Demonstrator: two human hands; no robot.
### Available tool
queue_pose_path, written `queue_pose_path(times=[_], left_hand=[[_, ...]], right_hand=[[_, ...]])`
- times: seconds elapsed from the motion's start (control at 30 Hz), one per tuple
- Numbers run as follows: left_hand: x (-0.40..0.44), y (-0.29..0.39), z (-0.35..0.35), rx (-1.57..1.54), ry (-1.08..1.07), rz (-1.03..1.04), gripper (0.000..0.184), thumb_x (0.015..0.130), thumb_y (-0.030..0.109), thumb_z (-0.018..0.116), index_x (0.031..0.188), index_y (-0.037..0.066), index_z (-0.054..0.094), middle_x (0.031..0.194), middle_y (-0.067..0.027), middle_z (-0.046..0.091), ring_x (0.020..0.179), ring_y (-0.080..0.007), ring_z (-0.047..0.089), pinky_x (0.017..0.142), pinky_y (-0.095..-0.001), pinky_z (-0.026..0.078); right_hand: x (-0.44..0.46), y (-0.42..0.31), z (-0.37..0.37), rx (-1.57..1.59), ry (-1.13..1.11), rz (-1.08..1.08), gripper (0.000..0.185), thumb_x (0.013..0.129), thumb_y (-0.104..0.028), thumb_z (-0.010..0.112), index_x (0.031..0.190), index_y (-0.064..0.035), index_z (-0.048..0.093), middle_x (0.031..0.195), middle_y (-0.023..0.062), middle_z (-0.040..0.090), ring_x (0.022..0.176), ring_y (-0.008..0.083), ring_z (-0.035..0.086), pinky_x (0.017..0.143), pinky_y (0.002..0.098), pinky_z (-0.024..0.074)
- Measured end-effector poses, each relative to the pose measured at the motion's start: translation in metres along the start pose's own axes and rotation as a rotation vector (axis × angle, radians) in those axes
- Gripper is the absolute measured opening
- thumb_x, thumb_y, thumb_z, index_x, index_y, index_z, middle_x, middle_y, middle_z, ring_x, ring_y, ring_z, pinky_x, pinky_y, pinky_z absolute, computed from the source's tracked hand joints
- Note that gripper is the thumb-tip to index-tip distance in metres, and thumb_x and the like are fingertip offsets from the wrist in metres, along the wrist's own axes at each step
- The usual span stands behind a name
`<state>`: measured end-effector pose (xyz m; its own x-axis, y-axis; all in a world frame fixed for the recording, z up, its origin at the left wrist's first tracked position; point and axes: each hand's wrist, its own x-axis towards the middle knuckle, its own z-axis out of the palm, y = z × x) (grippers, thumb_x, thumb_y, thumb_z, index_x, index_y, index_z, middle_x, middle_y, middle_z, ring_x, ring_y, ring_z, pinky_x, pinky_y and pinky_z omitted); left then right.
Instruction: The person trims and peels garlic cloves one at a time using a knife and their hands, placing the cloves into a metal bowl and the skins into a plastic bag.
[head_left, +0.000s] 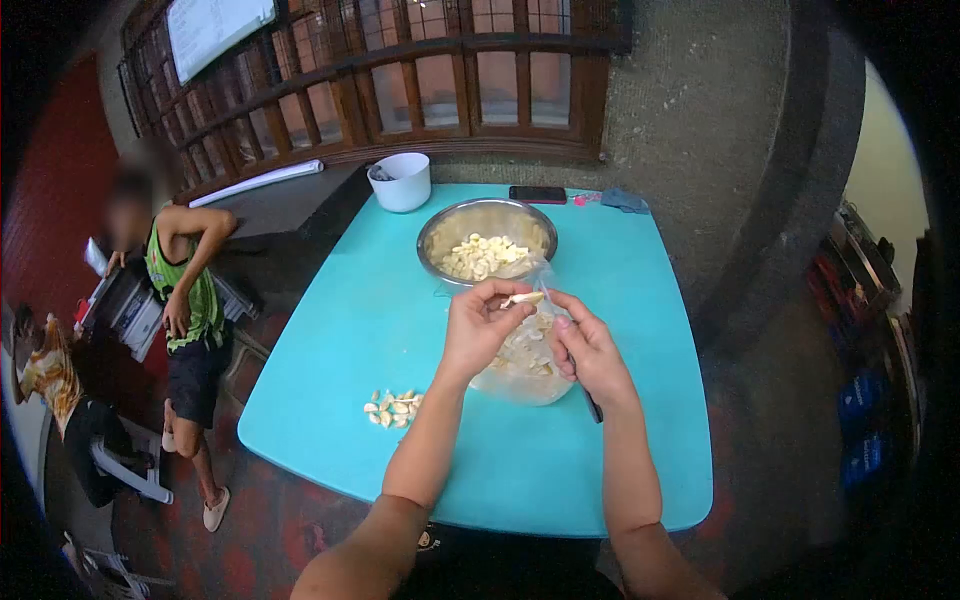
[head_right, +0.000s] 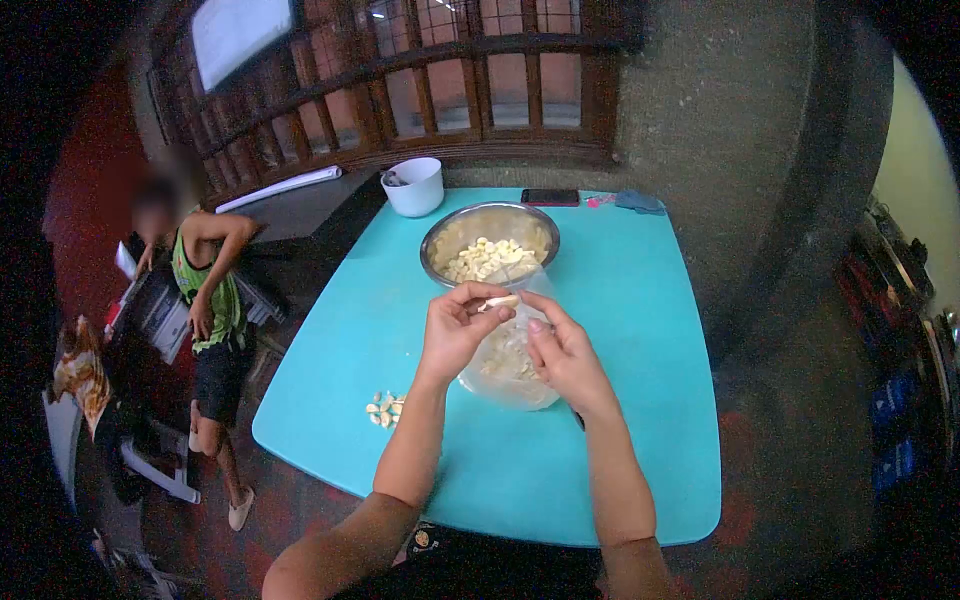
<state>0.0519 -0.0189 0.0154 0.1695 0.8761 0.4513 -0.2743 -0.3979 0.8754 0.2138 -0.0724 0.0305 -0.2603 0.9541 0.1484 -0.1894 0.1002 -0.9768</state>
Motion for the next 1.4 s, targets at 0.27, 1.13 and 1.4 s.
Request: queue_pose_path(times=[0.27,1.13,1.4], left_hand=[[-0.003,-0.011,-0.004,0.113,0.071,0.129,0.015,0.075,-0.004,0.068,0.089,0.000,0.064,0.090,-0.0057,0.062,0.086,-0.0127,0.062,0.076,-0.0258,0.052],[0.001,-0.012,-0.003,-0.161,-0.015,0.148,0.015,0.074,-0.005,0.068,0.087,0.001,0.062,0.090,-0.0100,0.066,0.079,-0.0172,0.064,0.074,-0.0289,0.053],[0.002,-0.019,0.002,-0.136,0.074,0.044,0.021,0.081,0.001,0.065,0.101,-0.001,0.063,0.097,-0.0105,0.064,0.086,-0.0138,0.062,0.078,-0.0281,0.052]], right_hand=[[0.002,0.001,0.010,-0.082,0.040,-0.048,0.036,0.095,-0.014,0.045,0.131,-0.0095,0.043,0.063,-0.0068,0.038,0.053,0.0014,0.034,0.048,0.0180,0.0291],[0.016,0.023,0.002,0.461,-0.064,-0.015,0.020,0.095,-0.020,0.048,0.111,-0.0097,0.045,0.063,-0.0009,0.042,0.048,0.0063,0.039,0.039,0.0208,0.0314],[0.017,0.030,0.019,0.509,0.042,-0.111,0.023,0.095,-0.021,0.048,0.115,-0.0098,0.044,0.065,-0.0003,0.043,0.049,0.0079,0.041,0.040,0.0215,0.0331]])
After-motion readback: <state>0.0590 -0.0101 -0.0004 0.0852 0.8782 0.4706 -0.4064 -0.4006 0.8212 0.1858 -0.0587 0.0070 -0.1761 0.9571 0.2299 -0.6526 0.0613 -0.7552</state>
